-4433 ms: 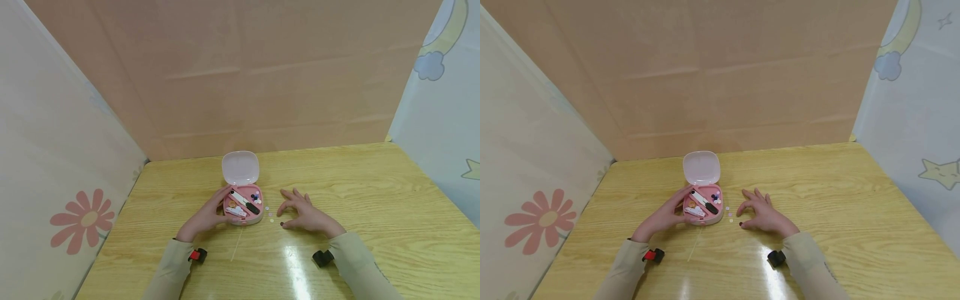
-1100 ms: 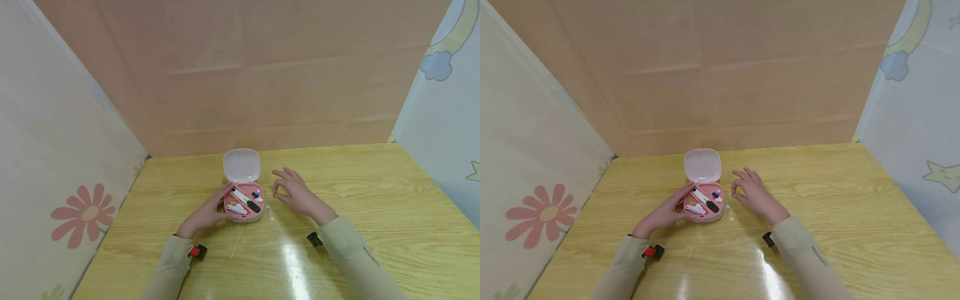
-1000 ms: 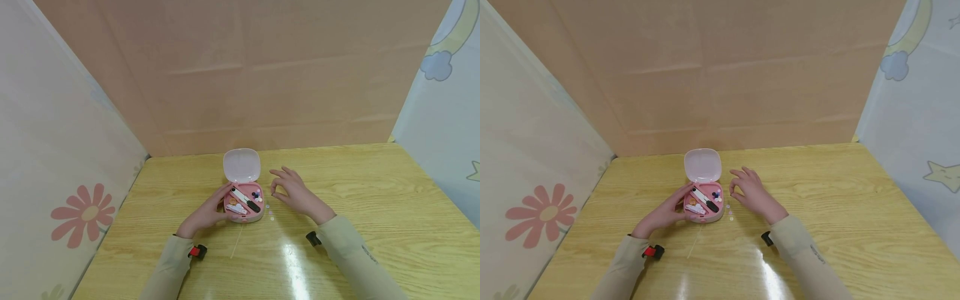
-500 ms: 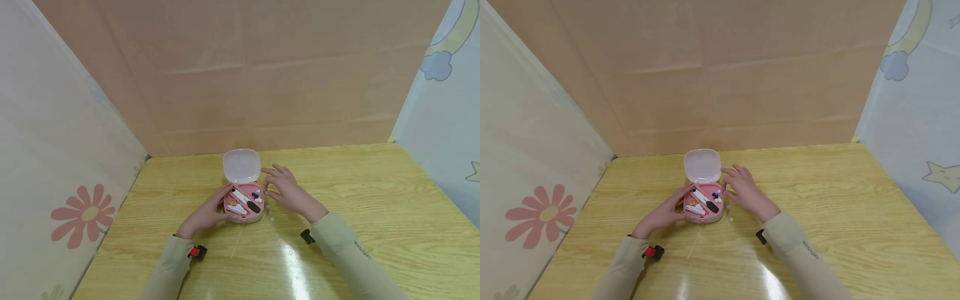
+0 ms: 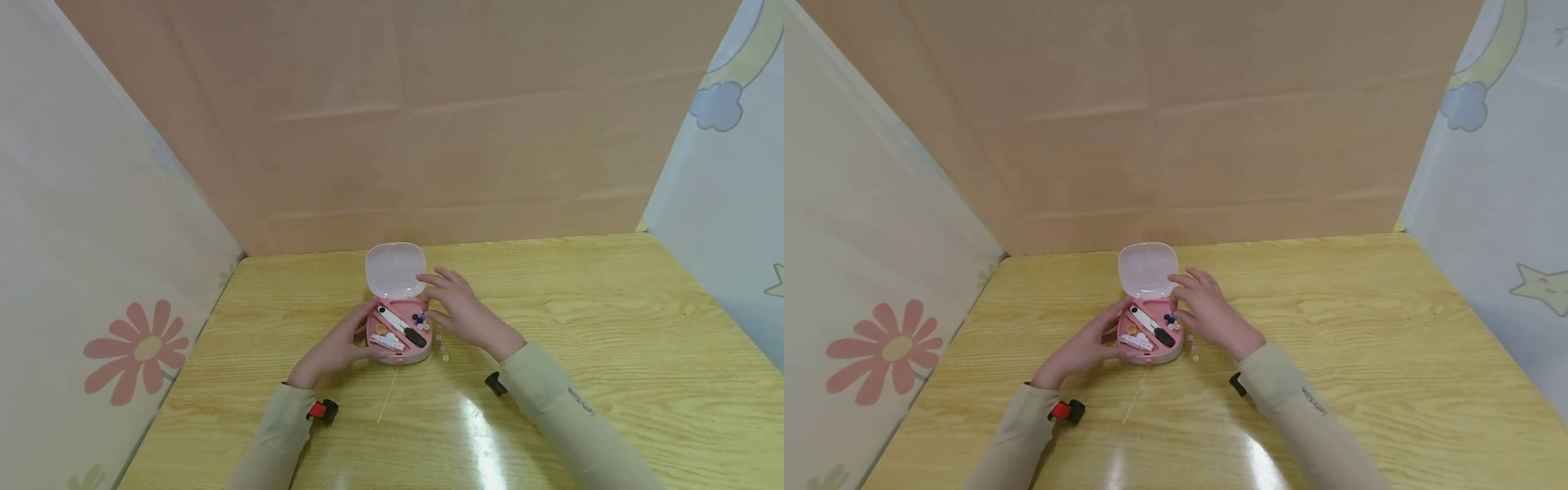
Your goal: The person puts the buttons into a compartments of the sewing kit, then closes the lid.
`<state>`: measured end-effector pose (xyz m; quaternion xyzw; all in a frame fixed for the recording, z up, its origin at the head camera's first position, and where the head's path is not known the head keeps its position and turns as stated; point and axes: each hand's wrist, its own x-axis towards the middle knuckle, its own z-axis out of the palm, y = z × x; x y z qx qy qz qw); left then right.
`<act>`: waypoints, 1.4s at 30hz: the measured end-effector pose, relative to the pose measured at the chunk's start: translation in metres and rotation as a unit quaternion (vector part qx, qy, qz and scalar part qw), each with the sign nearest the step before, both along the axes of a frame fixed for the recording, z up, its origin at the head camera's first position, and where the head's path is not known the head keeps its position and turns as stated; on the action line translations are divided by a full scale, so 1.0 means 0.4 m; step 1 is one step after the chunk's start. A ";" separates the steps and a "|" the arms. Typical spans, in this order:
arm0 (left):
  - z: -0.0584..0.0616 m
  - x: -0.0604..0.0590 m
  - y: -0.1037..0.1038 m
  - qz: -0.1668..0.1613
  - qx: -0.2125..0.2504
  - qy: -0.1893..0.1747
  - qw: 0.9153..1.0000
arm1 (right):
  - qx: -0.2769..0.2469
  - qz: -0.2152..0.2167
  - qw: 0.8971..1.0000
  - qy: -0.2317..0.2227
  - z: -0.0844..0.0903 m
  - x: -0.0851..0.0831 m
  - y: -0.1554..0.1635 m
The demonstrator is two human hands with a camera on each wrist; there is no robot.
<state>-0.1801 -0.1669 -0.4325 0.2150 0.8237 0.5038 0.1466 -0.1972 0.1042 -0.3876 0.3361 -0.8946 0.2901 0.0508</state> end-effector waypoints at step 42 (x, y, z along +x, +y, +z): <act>0.008 -0.003 -0.002 0.011 0.019 -0.020 1.000 | -0.003 -0.012 0.999 0.040 -0.047 -0.022 -0.035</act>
